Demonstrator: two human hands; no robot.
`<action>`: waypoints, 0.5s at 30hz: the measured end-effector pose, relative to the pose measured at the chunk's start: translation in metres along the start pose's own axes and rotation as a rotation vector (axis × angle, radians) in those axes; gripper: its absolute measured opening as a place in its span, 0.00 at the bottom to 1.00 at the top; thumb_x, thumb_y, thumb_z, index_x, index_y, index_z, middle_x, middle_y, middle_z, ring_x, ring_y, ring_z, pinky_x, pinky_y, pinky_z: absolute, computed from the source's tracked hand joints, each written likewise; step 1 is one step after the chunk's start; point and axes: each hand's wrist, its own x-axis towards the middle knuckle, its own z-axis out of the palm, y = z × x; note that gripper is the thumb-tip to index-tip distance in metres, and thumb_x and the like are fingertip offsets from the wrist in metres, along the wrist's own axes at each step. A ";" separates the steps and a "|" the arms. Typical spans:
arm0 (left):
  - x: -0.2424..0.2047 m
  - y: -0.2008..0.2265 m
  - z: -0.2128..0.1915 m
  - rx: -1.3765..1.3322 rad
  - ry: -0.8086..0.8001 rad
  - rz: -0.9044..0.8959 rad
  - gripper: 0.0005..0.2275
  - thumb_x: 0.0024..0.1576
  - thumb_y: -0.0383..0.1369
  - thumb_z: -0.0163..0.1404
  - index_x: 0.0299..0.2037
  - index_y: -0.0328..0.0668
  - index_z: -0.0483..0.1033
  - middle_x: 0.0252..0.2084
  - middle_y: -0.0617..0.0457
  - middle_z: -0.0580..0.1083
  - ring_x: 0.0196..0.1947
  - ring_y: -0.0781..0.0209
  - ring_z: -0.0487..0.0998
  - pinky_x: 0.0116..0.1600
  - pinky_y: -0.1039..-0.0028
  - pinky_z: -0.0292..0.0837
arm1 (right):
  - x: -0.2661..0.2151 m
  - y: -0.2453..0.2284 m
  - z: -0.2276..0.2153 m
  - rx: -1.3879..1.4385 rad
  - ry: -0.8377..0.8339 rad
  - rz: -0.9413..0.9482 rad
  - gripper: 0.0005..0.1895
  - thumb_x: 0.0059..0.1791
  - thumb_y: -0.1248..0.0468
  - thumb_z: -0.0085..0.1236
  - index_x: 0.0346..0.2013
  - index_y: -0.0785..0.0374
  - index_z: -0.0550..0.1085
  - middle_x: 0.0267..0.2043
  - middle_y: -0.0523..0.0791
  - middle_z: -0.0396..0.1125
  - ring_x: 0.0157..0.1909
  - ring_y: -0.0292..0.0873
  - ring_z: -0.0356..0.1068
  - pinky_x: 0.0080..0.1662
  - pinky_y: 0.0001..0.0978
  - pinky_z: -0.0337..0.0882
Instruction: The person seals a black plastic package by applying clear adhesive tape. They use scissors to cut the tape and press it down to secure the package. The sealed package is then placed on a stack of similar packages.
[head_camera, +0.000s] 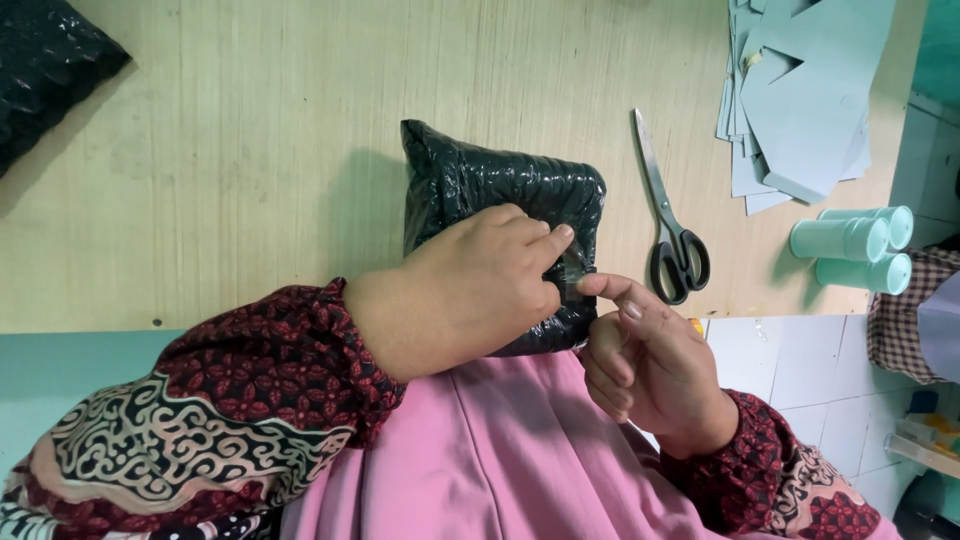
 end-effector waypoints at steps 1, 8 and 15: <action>0.000 0.000 0.002 0.001 -0.002 0.000 0.10 0.46 0.28 0.57 0.16 0.58 0.76 0.54 0.39 0.79 0.40 0.53 0.78 0.48 0.65 0.72 | 0.000 0.000 0.000 0.001 -0.001 0.000 0.19 0.57 0.63 0.43 0.60 0.71 0.64 0.14 0.47 0.51 0.09 0.41 0.49 0.11 0.32 0.57; -0.003 0.002 0.015 0.016 -0.026 -0.029 0.04 0.47 0.27 0.56 0.28 0.46 0.83 0.54 0.40 0.78 0.43 0.48 0.78 0.54 0.60 0.75 | -0.003 0.003 -0.002 -0.019 -0.020 0.005 0.23 0.57 0.62 0.43 0.64 0.73 0.63 0.15 0.47 0.53 0.11 0.42 0.51 0.13 0.32 0.60; -0.001 -0.002 0.012 0.001 0.012 -0.011 0.05 0.45 0.27 0.55 0.22 0.51 0.81 0.52 0.41 0.79 0.40 0.50 0.78 0.49 0.62 0.75 | -0.010 0.006 0.003 -0.134 -0.050 -0.075 0.25 0.58 0.63 0.39 0.68 0.75 0.58 0.18 0.50 0.58 0.11 0.44 0.54 0.15 0.32 0.65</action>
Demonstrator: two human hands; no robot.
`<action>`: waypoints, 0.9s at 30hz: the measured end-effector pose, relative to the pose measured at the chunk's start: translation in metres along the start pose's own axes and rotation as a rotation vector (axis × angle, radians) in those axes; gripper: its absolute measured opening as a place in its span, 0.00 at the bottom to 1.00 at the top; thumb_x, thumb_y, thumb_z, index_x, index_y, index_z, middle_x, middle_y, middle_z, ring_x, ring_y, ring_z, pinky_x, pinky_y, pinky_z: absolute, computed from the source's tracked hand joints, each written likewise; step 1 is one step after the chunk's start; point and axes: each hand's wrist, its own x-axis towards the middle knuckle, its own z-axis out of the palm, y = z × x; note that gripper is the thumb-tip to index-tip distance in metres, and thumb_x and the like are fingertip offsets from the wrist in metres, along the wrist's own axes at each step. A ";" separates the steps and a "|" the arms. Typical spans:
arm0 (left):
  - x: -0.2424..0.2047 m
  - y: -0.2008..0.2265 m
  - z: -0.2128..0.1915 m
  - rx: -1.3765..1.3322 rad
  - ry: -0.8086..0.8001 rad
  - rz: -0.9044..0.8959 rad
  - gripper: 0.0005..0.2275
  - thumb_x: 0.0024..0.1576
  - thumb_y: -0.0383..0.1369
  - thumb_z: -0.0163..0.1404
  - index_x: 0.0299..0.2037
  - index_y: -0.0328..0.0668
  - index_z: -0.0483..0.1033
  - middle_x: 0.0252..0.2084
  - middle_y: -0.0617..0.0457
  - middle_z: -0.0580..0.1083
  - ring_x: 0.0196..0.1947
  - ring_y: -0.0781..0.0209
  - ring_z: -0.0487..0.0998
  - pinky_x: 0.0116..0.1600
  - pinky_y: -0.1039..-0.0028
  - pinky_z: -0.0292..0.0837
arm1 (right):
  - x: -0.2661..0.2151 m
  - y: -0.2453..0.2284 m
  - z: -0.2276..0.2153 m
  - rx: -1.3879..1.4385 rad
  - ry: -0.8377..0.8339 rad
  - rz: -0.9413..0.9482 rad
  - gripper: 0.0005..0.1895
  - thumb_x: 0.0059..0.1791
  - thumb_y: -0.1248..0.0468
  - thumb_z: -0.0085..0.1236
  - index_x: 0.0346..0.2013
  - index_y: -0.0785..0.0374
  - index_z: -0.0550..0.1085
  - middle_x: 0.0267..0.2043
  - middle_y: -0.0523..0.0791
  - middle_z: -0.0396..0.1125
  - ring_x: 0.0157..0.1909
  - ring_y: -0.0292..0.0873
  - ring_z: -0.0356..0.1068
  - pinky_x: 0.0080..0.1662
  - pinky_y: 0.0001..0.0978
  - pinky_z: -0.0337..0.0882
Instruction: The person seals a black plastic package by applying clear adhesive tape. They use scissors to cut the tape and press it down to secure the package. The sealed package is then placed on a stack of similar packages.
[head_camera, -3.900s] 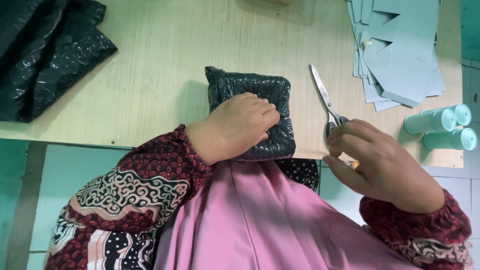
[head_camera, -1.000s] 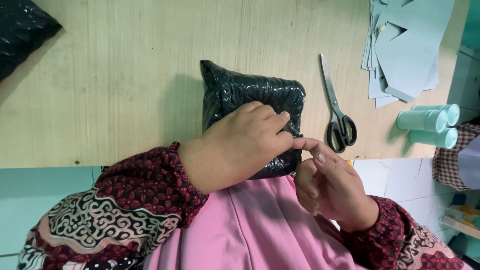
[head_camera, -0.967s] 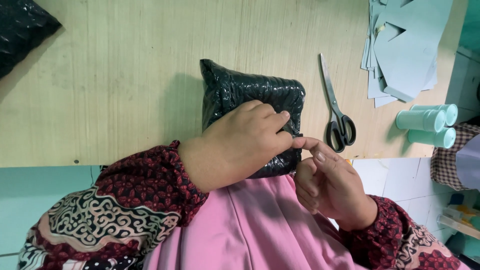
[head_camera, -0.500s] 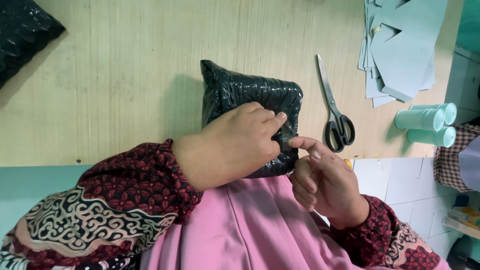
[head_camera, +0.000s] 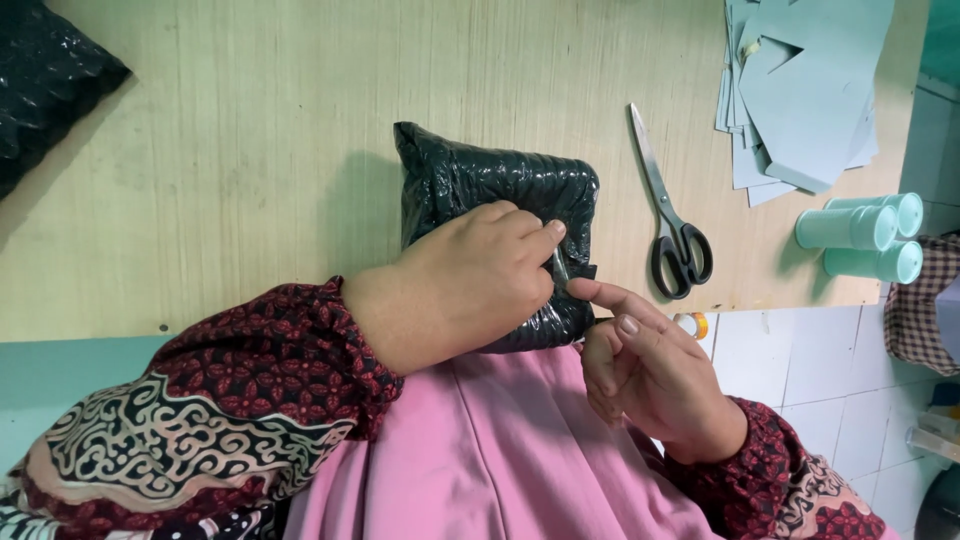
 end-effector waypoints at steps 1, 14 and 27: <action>0.000 0.000 0.000 0.002 0.001 0.004 0.05 0.45 0.27 0.55 0.22 0.51 0.81 0.52 0.41 0.79 0.40 0.50 0.78 0.49 0.62 0.75 | -0.001 0.001 -0.001 0.000 0.000 -0.004 0.25 0.58 0.63 0.39 0.68 0.75 0.58 0.18 0.50 0.58 0.11 0.44 0.54 0.15 0.32 0.65; 0.001 0.000 -0.001 0.023 0.010 0.012 0.06 0.46 0.28 0.55 0.21 0.56 0.79 0.50 0.42 0.80 0.37 0.52 0.76 0.46 0.64 0.73 | -0.008 0.010 -0.023 -1.263 0.079 -0.601 0.13 0.52 0.72 0.55 0.51 0.69 0.72 0.28 0.44 0.64 0.26 0.37 0.61 0.30 0.27 0.63; 0.001 -0.002 0.003 0.029 0.032 0.014 0.07 0.46 0.28 0.55 0.19 0.55 0.77 0.46 0.46 0.79 0.35 0.53 0.74 0.44 0.65 0.71 | 0.038 -0.026 0.012 -1.870 -0.108 -1.016 0.03 0.51 0.75 0.62 0.37 0.69 0.76 0.29 0.48 0.60 0.27 0.46 0.57 0.32 0.37 0.62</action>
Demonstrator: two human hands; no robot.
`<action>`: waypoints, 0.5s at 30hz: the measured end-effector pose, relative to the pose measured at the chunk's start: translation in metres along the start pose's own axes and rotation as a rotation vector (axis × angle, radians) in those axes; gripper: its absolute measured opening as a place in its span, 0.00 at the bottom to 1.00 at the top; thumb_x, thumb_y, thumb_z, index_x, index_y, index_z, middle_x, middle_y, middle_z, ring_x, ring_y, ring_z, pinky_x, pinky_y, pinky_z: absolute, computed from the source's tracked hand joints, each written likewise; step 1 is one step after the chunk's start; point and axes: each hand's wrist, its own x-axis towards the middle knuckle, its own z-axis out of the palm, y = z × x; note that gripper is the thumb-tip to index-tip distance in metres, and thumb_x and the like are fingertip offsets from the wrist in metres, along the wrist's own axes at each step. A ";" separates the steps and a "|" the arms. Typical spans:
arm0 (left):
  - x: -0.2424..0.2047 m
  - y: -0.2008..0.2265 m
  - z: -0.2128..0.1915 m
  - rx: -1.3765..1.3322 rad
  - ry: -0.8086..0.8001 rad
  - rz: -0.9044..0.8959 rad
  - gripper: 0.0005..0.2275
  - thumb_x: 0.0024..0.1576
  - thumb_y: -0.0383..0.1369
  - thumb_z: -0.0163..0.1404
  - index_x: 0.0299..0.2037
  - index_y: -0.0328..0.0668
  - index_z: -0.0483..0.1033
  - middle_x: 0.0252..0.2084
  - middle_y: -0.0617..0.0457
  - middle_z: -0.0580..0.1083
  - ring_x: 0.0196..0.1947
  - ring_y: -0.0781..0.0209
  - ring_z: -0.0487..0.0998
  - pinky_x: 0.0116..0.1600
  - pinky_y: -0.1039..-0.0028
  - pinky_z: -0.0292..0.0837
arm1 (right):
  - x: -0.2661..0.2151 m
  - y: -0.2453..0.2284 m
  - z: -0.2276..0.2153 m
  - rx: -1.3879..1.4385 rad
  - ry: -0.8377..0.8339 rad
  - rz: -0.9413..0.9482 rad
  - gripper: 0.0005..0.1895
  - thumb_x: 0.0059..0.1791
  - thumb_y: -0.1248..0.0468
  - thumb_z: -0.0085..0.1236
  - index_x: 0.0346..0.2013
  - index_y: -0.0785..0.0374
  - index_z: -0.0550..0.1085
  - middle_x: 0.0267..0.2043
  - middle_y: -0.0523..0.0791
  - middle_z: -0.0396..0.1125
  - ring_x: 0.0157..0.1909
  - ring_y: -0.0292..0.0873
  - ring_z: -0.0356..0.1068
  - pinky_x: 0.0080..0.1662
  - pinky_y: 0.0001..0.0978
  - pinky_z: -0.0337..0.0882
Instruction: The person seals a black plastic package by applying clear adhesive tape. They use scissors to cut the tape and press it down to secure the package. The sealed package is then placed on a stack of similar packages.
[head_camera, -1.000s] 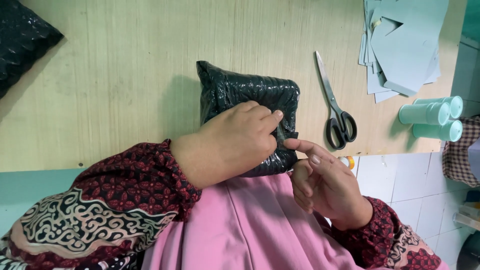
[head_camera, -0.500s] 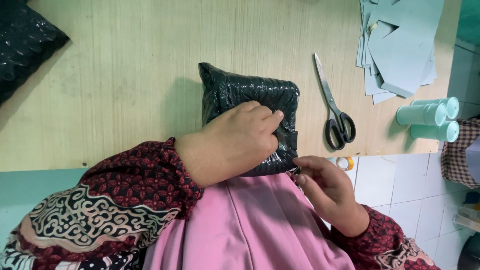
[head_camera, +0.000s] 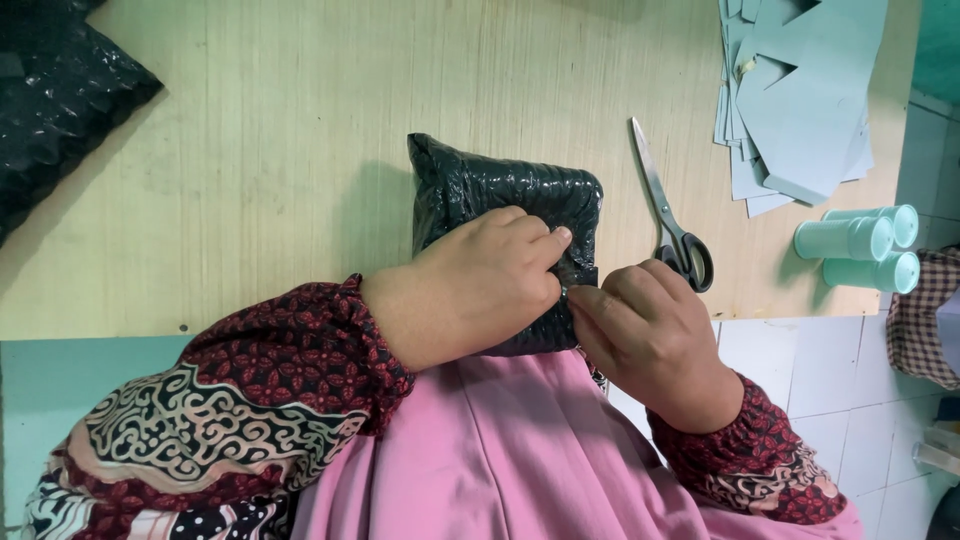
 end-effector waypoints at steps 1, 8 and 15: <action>0.001 0.000 -0.001 0.002 0.002 0.000 0.07 0.46 0.28 0.55 0.19 0.55 0.77 0.46 0.46 0.79 0.35 0.53 0.74 0.44 0.65 0.71 | 0.000 0.001 0.001 -0.001 0.001 -0.002 0.03 0.51 0.75 0.62 0.37 0.69 0.76 0.29 0.48 0.60 0.27 0.46 0.57 0.32 0.37 0.62; 0.000 -0.003 -0.005 -0.050 0.000 0.036 0.07 0.51 0.23 0.53 0.24 0.47 0.79 0.38 0.48 0.76 0.36 0.53 0.75 0.47 0.61 0.71 | -0.017 0.007 0.019 0.125 0.098 0.086 0.02 0.51 0.72 0.54 0.35 0.67 0.75 0.29 0.49 0.63 0.29 0.50 0.63 0.34 0.42 0.67; -0.001 -0.005 -0.004 -0.077 0.034 0.077 0.07 0.57 0.20 0.52 0.29 0.38 0.82 0.33 0.49 0.74 0.38 0.52 0.76 0.50 0.59 0.71 | -0.022 0.004 0.032 -0.003 0.198 0.009 0.07 0.52 0.68 0.53 0.31 0.65 0.77 0.25 0.48 0.60 0.27 0.51 0.63 0.32 0.44 0.68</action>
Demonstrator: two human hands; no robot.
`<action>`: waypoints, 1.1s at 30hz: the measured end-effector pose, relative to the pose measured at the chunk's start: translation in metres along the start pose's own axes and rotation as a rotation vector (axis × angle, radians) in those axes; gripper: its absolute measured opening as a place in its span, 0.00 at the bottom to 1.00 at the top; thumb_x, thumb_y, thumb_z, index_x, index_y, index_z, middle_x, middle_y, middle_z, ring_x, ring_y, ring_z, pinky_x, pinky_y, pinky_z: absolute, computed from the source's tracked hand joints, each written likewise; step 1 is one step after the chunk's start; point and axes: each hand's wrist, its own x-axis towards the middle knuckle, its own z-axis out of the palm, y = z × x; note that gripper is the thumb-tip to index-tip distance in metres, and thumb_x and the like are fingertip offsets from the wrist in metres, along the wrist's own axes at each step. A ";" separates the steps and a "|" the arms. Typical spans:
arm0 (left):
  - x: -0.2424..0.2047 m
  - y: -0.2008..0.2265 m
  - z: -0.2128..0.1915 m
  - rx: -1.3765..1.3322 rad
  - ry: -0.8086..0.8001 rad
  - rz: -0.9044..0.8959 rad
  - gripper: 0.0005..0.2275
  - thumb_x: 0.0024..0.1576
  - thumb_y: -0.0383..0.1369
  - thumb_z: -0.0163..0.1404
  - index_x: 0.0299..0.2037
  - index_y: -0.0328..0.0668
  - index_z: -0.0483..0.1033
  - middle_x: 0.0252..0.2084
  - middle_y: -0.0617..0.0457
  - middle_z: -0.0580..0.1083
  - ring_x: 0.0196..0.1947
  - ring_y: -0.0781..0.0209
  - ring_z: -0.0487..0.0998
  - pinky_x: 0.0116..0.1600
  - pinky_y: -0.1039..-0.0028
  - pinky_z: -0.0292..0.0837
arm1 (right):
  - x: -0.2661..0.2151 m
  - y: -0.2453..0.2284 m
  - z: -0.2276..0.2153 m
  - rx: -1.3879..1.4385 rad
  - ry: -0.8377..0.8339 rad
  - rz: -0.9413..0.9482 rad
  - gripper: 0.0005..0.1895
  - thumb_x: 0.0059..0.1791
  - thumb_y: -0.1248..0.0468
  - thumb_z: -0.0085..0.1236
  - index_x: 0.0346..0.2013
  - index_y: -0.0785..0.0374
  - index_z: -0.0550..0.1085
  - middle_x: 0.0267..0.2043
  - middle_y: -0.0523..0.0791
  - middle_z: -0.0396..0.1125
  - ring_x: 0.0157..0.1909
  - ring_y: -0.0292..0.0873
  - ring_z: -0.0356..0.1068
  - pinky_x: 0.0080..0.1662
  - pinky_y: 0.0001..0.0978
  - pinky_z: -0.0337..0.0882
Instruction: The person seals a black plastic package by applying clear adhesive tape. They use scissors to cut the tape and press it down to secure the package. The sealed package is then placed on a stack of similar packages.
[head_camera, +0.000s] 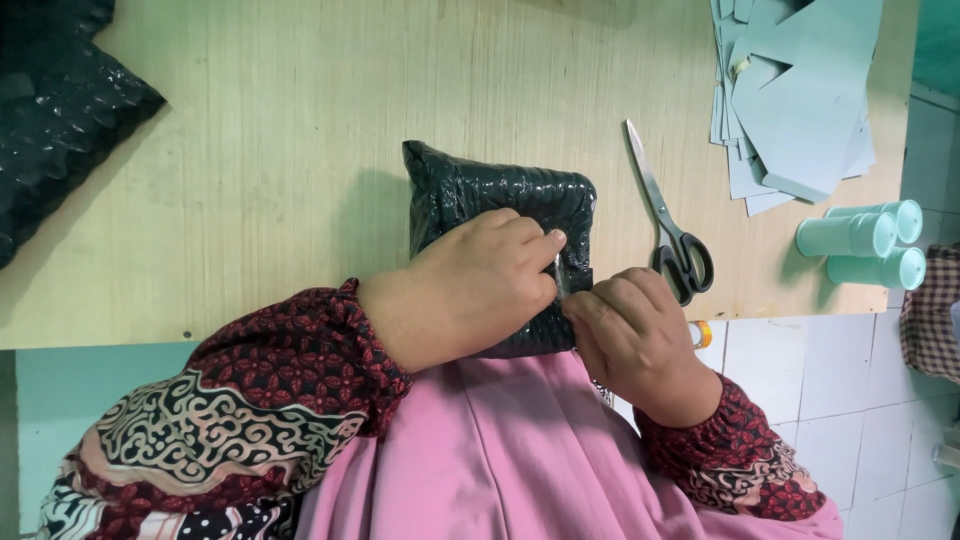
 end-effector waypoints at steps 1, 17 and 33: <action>0.000 0.000 0.000 -0.002 -0.002 0.000 0.07 0.57 0.20 0.52 0.29 0.38 0.82 0.33 0.49 0.74 0.38 0.52 0.76 0.50 0.59 0.71 | 0.000 0.000 0.000 0.001 -0.001 0.002 0.07 0.52 0.68 0.53 0.31 0.65 0.77 0.25 0.48 0.60 0.27 0.51 0.63 0.32 0.44 0.68; 0.006 0.000 -0.024 0.018 -0.029 -0.005 0.10 0.61 0.21 0.51 0.27 0.38 0.79 0.31 0.51 0.70 0.38 0.53 0.74 0.52 0.61 0.70 | -0.004 0.010 -0.002 -0.028 -0.046 -0.135 0.17 0.54 0.51 0.52 0.36 0.60 0.78 0.47 0.47 0.75 0.51 0.51 0.69 0.58 0.54 0.69; -0.008 -0.006 -0.009 -0.029 -0.066 -0.006 0.11 0.64 0.29 0.44 0.47 0.54 0.81 0.48 0.48 0.76 0.50 0.50 0.76 0.56 0.60 0.69 | -0.041 0.009 0.027 0.084 0.162 0.109 0.31 0.49 0.29 0.50 0.40 0.51 0.80 0.48 0.42 0.64 0.53 0.48 0.54 0.67 0.57 0.52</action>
